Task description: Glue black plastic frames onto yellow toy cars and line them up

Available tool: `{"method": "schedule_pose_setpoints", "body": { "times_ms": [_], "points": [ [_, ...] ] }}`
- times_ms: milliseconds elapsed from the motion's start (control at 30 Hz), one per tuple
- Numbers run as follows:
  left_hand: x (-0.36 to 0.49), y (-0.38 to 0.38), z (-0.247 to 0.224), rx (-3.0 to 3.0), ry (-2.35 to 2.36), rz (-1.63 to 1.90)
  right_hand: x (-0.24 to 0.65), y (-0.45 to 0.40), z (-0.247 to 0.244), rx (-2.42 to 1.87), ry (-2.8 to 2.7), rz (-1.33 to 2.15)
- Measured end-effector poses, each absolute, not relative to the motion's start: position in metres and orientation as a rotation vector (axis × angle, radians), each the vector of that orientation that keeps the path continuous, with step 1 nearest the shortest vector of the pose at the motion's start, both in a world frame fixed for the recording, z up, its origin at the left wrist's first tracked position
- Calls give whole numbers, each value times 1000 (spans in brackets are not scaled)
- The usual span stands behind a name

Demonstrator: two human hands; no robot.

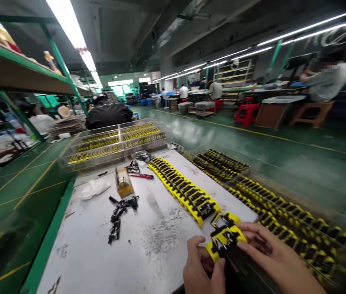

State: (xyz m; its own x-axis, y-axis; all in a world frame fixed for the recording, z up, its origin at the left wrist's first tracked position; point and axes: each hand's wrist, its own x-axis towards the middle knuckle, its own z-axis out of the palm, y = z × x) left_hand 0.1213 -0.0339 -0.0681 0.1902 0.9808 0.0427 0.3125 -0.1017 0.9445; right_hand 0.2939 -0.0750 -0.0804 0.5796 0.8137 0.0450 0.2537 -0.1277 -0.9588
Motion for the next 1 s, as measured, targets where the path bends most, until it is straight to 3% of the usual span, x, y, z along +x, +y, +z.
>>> {"method": "schedule_pose_setpoints", "body": {
  "times_ms": [200, 600, 1000],
  "points": [
    [150, -31, -55, 1552, 1061, 905, 324, -74, -67, -1635, -958, 698],
    [156, -24, -59, 1474, 1176, 826, 342, -51, -70, -1791, -1223, 680],
    [155, -28, -65, 1541, 1156, 862, 339, -61, -76, -1611, -1159, 747]
  ]
}}
